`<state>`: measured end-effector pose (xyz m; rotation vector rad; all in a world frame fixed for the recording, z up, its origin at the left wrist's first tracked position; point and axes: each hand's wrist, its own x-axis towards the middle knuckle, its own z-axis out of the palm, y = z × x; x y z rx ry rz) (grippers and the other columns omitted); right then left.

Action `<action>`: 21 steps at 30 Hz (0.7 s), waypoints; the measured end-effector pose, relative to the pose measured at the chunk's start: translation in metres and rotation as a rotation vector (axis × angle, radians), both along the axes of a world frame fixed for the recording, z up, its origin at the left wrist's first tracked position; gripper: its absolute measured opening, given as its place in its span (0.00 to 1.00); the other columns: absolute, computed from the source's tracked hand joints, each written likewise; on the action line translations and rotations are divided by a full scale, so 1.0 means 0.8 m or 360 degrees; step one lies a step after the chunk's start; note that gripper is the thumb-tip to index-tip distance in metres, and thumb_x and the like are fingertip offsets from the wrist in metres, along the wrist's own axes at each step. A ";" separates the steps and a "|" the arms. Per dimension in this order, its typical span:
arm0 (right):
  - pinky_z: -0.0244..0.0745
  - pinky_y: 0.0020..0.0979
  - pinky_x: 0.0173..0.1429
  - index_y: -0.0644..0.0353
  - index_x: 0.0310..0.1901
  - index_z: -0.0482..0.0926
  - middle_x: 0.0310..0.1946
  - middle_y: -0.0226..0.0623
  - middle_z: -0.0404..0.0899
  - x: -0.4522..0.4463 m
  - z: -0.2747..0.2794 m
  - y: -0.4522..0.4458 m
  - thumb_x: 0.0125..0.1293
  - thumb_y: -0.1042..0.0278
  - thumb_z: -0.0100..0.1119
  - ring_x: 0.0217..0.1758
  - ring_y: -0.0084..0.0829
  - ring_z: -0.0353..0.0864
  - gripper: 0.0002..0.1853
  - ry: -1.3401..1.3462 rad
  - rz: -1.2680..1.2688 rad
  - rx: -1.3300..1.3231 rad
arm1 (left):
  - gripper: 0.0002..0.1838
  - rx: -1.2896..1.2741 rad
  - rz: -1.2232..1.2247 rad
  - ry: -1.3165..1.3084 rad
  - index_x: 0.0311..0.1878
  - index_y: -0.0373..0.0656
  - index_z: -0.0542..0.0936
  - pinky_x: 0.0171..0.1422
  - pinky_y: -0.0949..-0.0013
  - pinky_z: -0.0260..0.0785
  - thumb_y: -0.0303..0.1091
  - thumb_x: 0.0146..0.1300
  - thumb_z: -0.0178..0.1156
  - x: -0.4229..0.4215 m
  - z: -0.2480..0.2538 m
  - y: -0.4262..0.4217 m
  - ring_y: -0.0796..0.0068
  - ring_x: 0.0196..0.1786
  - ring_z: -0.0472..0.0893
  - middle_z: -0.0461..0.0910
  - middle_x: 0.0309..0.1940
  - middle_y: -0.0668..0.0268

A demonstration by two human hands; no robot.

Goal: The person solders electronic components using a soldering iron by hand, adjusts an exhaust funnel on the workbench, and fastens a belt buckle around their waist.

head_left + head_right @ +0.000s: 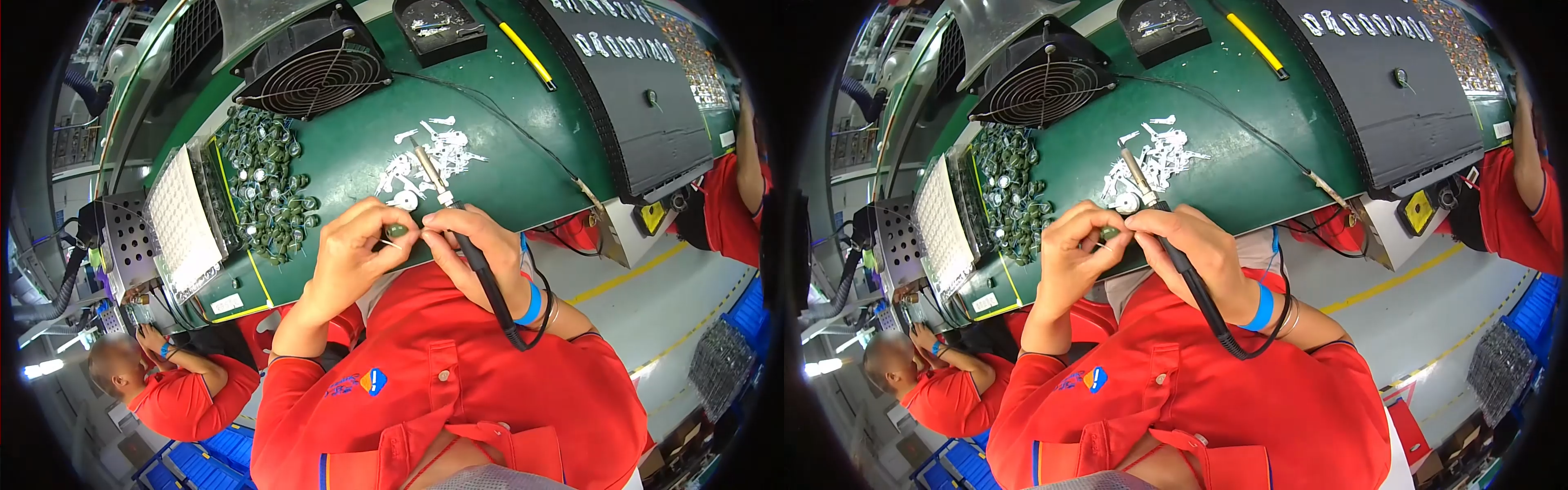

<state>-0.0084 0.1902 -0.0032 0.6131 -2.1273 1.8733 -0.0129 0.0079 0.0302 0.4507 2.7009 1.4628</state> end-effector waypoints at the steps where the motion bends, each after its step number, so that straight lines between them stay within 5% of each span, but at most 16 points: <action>1: 0.72 0.23 0.30 0.64 0.47 0.76 0.28 0.37 0.79 0.001 -0.001 0.000 0.57 0.87 0.64 0.25 0.23 0.77 0.16 -0.0006 0.0007 -0.0003 | 0.08 -0.0027 0.0051 -0.0016 0.35 0.39 0.83 0.24 0.78 0.52 0.23 0.50 0.70 -0.002 0.003 0.001 0.86 0.22 0.63 0.78 0.28 0.71; 8: 0.70 0.25 0.27 0.69 0.48 0.78 0.27 0.40 0.79 0.013 0.001 0.027 0.60 0.82 0.63 0.23 0.24 0.75 0.14 -0.0080 0.0030 -0.0114 | 0.05 -0.0062 0.0232 0.0105 0.34 0.39 0.82 0.33 0.78 0.65 0.22 0.53 0.66 -0.024 0.001 -0.001 0.81 0.32 0.76 0.84 0.36 0.67; 11: 0.71 0.27 0.29 0.68 0.46 0.80 0.28 0.39 0.81 0.011 -0.006 0.037 0.54 0.81 0.66 0.23 0.30 0.75 0.16 0.0057 -0.0033 0.0012 | 0.04 -0.0206 0.0211 0.0129 0.34 0.38 0.82 0.45 0.75 0.70 0.23 0.54 0.65 -0.024 -0.007 -0.003 0.76 0.41 0.81 0.85 0.40 0.64; 21: 0.69 0.26 0.29 0.69 0.43 0.77 0.27 0.40 0.80 0.022 -0.021 0.036 0.48 0.81 0.66 0.24 0.29 0.75 0.17 0.0130 -0.0024 0.0060 | 0.04 -0.0171 0.0243 -0.0068 0.34 0.38 0.82 0.49 0.73 0.71 0.23 0.54 0.66 -0.022 -0.007 0.001 0.75 0.41 0.81 0.85 0.38 0.64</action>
